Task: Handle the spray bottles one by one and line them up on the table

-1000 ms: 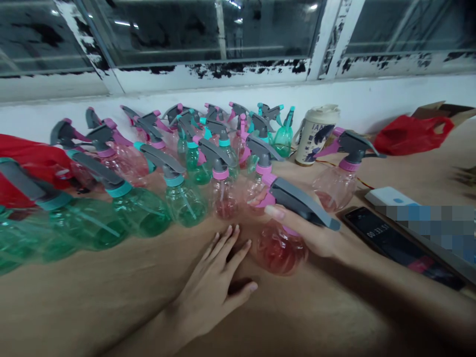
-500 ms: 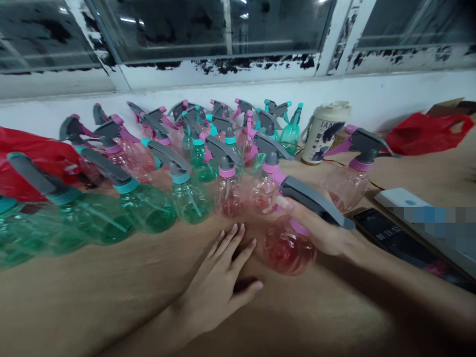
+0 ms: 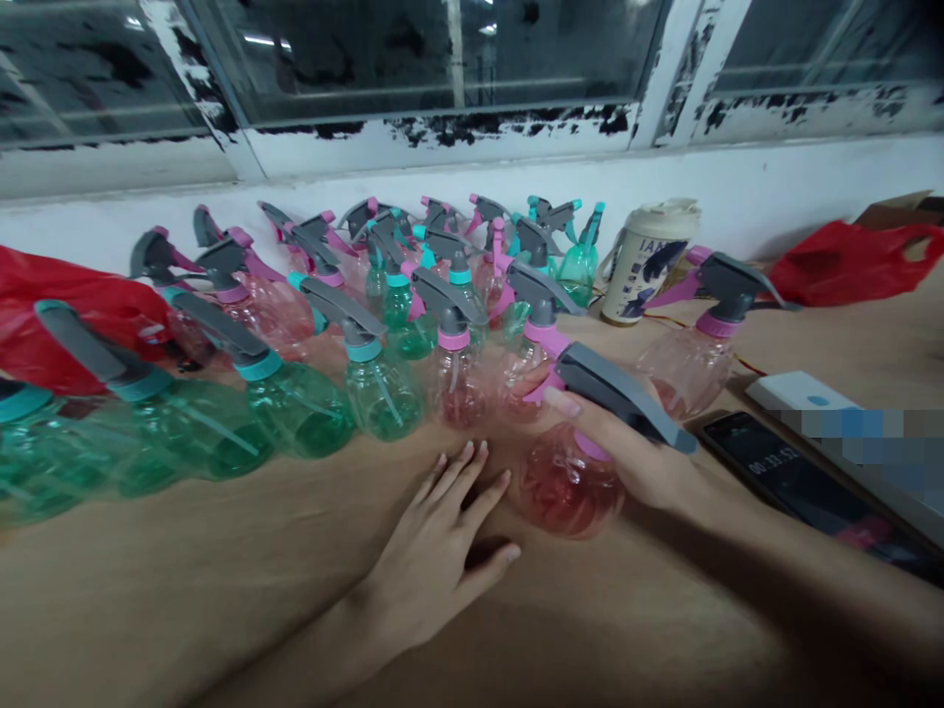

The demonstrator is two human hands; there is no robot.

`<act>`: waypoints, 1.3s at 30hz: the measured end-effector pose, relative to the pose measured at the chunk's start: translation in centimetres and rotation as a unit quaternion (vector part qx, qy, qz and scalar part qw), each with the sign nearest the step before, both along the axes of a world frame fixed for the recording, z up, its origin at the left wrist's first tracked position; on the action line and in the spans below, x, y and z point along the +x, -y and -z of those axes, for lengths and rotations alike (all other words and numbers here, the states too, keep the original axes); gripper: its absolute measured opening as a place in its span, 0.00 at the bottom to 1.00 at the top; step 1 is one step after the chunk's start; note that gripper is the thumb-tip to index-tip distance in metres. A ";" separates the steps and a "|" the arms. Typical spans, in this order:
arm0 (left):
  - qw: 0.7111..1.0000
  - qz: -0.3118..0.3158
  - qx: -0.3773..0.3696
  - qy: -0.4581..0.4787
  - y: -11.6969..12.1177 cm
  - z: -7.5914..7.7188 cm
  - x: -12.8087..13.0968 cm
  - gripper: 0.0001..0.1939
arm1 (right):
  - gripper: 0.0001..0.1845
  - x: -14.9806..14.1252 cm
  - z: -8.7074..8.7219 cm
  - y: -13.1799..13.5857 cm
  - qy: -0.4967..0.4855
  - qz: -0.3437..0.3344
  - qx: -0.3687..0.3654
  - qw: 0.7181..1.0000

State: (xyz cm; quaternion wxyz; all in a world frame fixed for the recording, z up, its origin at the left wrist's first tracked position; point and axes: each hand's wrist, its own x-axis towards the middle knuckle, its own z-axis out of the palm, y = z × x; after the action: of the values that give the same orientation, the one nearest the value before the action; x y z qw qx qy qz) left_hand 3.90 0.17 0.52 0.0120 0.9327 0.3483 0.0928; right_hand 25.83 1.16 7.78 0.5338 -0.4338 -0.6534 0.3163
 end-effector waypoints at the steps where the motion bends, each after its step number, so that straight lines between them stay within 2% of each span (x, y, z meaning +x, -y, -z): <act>1: 1.000 0.000 0.007 0.003 0.0 0.0 0.0 0.29 | 0.10 0.0 0.0 0.0 0.001 -0.002 0.000 1.000; 19: 1.000 -0.007 0.007 -0.015 -0.1 0.2 0.0 0.29 | 0.07 0.1 0.2 -0.2 0.008 -0.025 0.034 0.999; 25: 1.000 -0.006 0.008 -0.008 -0.1 0.2 -0.2 0.29 | 0.10 0.2 0.4 -0.3 0.023 -0.024 0.010 0.999; 29: 1.000 -0.006 0.006 -0.002 0.0 0.2 -0.2 0.29 | 0.11 0.4 0.1 -0.4 0.049 -0.029 0.034 0.998; 34: 1.000 -0.006 -0.001 0.000 0.0 0.1 -0.1 0.29 | 0.14 0.4 0.2 -0.4 0.053 -0.002 0.013 0.999; 39: 1.000 -0.009 -0.003 0.003 0.0 0.2 -0.1 0.29 | 0.13 0.5 0.2 -0.3 0.049 -0.031 0.024 0.998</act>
State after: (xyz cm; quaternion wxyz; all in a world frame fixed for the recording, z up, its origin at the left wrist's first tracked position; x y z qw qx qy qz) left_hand 3.79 0.15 0.35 0.0148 0.9291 0.3571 0.0945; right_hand 26.38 1.48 7.61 0.5010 -0.4154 -0.6994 0.2954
